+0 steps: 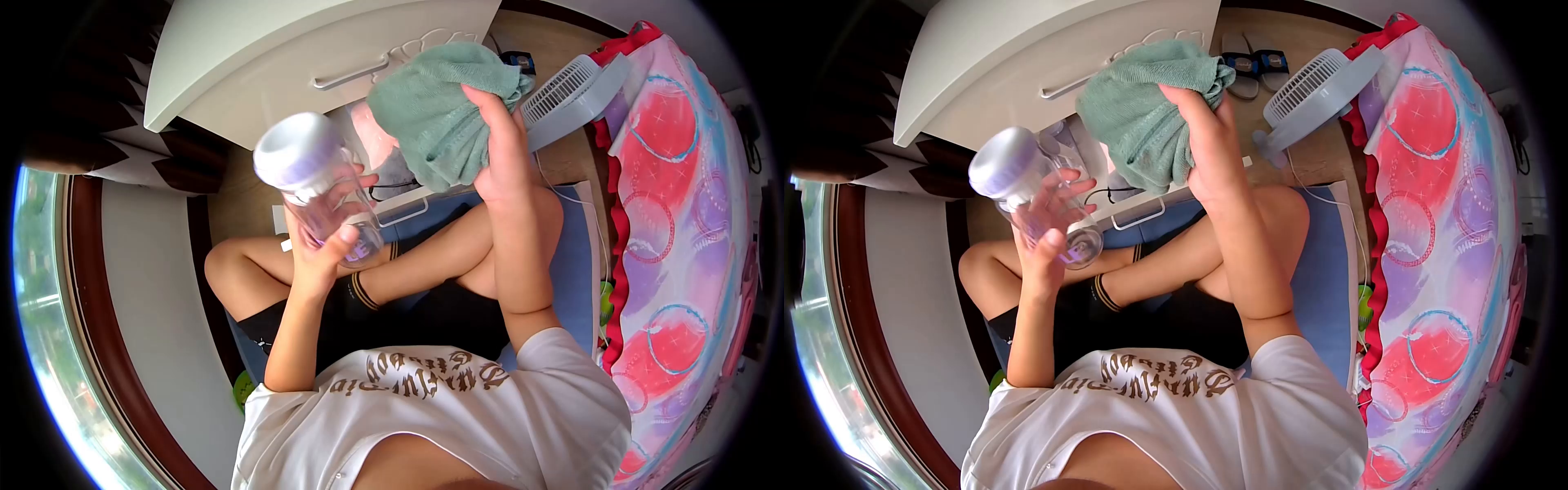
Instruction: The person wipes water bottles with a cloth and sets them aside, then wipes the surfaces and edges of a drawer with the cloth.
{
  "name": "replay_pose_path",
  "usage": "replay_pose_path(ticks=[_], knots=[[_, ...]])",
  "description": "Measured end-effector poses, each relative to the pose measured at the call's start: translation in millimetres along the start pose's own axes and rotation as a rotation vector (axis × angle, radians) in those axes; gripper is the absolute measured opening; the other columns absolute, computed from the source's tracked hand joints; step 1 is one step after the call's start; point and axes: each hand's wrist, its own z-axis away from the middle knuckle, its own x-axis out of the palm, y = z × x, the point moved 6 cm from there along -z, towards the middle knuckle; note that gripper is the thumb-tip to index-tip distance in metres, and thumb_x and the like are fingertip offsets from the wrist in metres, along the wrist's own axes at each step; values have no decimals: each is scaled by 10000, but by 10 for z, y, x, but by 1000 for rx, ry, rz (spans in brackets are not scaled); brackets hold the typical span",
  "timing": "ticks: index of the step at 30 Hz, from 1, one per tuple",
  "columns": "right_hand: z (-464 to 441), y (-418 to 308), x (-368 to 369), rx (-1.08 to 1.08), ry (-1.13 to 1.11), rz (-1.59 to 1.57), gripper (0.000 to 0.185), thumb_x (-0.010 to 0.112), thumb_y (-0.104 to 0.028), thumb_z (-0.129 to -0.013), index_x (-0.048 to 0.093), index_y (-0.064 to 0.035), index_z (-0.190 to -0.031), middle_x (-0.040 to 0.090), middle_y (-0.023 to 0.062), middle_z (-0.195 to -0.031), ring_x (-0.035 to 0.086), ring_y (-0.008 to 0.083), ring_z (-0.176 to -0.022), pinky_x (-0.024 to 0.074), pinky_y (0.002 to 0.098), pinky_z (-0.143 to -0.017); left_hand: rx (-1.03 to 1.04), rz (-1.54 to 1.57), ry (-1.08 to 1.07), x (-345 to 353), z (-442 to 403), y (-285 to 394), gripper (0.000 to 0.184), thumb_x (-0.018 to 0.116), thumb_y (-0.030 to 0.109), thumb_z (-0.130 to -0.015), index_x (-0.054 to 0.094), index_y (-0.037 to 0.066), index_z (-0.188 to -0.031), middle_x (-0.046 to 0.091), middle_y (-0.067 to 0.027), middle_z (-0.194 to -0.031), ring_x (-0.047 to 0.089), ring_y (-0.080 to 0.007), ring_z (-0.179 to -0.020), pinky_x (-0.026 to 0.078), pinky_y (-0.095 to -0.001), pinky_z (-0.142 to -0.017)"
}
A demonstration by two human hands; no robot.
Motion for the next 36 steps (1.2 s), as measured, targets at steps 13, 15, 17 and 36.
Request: replay_pose_path(ticks=[13,15,17,36], knots=[[-176,136,-210,179,11,-225,372,682,-188,-1007,643,-10,-1331,718,105,-1258,708,231,-1132,579,385,-976,-97,-549,160,-651,-186,71,683,839,224,-920,483,-9,-1454,696,-97,-1122,673,-174,-977,556,-325,-860],[-194,73,-233,99,35,-134,396,634,-217,-1041,629,25,-1355,711,134,-1305,703,263,-1182,568,404,-1022,-151,-525,166,-718,-240,-44,695,834,231,-929,472,-13,-1470,697,-101,-1113,670,-175,-980,554,-322,-861],[-213,93,-263,98,58,-158,386,645,-203,-1033,637,25,-1345,713,131,-1296,705,259,-1175,573,402,-1011,-197,-458,158,-766,-307,-251,692,814,247,-958,456,-19,-1488,694,-112,-1098,663,-174,-1004,546,-318,-877],[-250,67,-420,46,108,-93,379,659,-177,-1018,636,33,-1334,714,130,-1281,712,258,-1160,580,396,-995,-254,-134,25,-876,-415,-507,835,924,9,-777,495,14,-1493,623,-87,-1375,601,-213,-1300,543,-374,-1032]])
